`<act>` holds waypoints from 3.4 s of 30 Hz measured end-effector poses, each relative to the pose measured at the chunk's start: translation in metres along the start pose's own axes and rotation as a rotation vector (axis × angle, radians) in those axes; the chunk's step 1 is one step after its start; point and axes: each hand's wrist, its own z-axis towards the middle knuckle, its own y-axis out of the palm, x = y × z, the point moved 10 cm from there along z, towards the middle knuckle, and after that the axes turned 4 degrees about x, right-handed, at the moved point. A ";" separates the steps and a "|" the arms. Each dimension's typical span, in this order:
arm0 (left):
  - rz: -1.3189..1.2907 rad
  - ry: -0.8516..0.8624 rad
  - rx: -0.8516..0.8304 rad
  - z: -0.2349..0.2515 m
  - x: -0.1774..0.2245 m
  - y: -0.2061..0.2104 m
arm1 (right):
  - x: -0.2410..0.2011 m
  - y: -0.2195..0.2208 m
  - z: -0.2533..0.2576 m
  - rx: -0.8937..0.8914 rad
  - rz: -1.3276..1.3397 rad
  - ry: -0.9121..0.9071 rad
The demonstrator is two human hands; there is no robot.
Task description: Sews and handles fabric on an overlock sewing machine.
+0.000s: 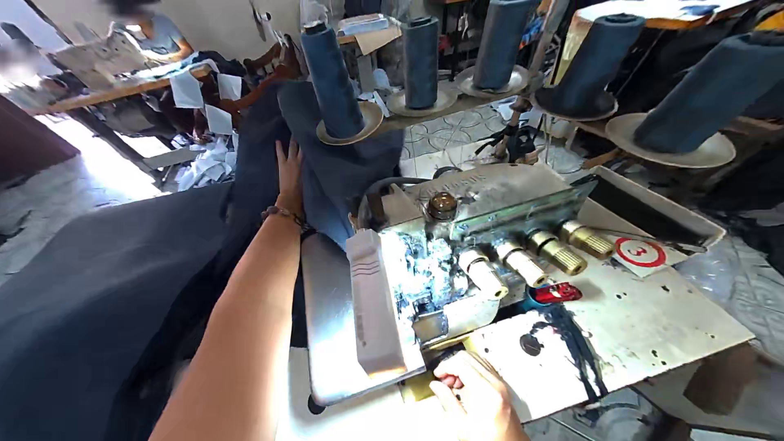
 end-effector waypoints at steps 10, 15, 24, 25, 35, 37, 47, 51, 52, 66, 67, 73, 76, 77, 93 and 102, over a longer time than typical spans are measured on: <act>0.249 0.075 -0.132 -0.224 -0.099 -0.065 | 0.001 0.003 -0.005 0.057 0.031 -0.016; 0.300 -0.188 0.139 -0.371 -0.195 -0.165 | -0.003 0.008 -0.003 -0.004 0.011 -0.019; 0.215 -0.190 0.295 -0.413 -0.202 -0.180 | -0.016 -0.024 -0.016 0.112 0.151 0.022; 0.162 -0.204 0.313 -0.412 -0.206 -0.187 | -0.016 -0.028 -0.021 0.104 0.260 0.083; -0.349 -0.097 -0.379 -0.461 -0.040 -0.063 | -0.106 0.115 -0.113 -0.860 1.227 0.785; -0.513 0.025 -0.644 -0.514 0.007 -0.017 | -0.100 0.118 -0.109 -0.732 1.197 0.917; -0.235 0.517 -0.068 -0.429 0.037 -0.018 | -0.067 0.089 -0.126 -0.504 0.922 0.719; -0.459 0.536 -0.209 -0.393 0.033 0.022 | -0.063 0.072 -0.132 -0.467 0.935 0.678; -0.512 0.532 -0.226 -0.392 0.035 0.028 | -0.059 0.068 -0.133 -0.464 0.929 0.672; -0.479 0.607 -0.199 -0.392 0.055 0.003 | -0.037 0.050 -0.135 -0.509 0.863 0.591; -0.418 0.639 -0.189 -0.393 0.056 0.003 | -0.036 0.049 -0.135 -0.500 0.858 0.583; -0.278 0.747 -0.109 -0.405 0.069 -0.005 | -0.045 0.051 -0.118 -0.602 0.868 0.536; -0.254 0.810 -0.098 -0.416 0.082 -0.008 | -0.052 0.058 -0.098 -0.670 0.911 0.507; -0.246 0.822 -0.094 -0.420 0.086 -0.009 | -0.056 0.061 -0.092 -0.673 0.929 0.488; 0.082 0.534 -0.258 -0.398 -0.037 -0.067 | -0.047 -0.158 -0.072 0.303 0.749 0.445; -0.887 0.057 0.142 -0.433 -0.098 -0.167 | 0.019 -0.115 -0.073 0.243 0.525 0.661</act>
